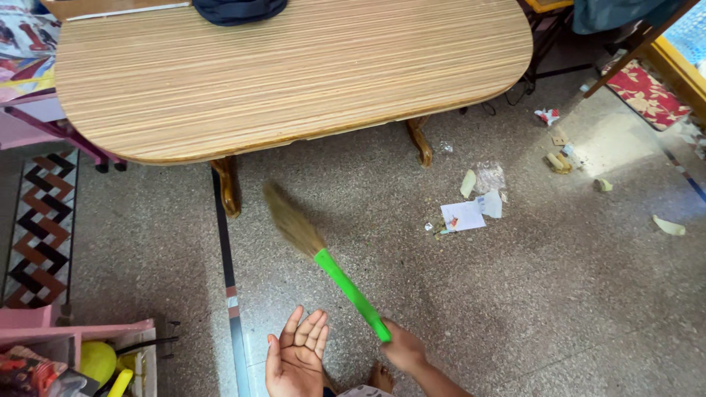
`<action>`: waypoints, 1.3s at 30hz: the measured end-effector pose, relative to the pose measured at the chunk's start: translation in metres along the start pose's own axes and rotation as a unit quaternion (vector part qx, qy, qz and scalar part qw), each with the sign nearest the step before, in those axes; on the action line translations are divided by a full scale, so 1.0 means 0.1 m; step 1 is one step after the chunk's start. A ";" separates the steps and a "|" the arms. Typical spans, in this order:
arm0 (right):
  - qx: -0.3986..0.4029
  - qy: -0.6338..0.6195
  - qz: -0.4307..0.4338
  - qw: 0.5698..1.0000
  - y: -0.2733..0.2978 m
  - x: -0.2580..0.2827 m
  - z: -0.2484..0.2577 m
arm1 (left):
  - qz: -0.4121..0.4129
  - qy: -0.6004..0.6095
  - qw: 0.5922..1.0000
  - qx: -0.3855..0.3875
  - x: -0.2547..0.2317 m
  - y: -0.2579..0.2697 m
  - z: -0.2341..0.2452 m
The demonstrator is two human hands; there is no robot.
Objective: The person sweeps debris from the floor under and around a table using a broom.
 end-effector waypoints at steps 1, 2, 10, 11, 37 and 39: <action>0.002 0.000 0.002 1.000 -0.06 0.02 -0.03 | -0.002 -0.001 1.000 -0.001 0.00 0.00 0.08; -0.005 0.021 0.031 0.999 -0.18 0.09 -0.04 | -0.025 0.019 0.999 0.039 -0.04 0.00 0.10; 0.028 -0.324 -0.137 0.936 -0.53 -0.08 -0.09 | -0.023 0.030 0.998 0.050 -0.41 -0.05 0.22; 0.029 -0.380 -0.174 0.908 -0.52 -0.15 -0.05 | -0.008 -0.007 1.000 -0.026 -0.43 -0.06 0.27; 0.016 -0.236 -0.104 0.966 -0.63 0.83 0.07 | 0.051 0.001 0.996 0.066 -1.13 -0.45 -0.62; 0.024 -0.254 -0.065 0.965 -0.90 0.96 0.10 | 0.067 0.041 0.989 0.129 -1.08 -0.41 -0.76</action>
Point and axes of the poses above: each hand's wrist, its own y-axis away from the middle knuckle, its own z-axis out of the back of the hand, x = y × z, the point moved 7 cm from there along -y, towards the middle knuckle, and after that the axes turned 4 degrees about -y, right-handed, at the moved point
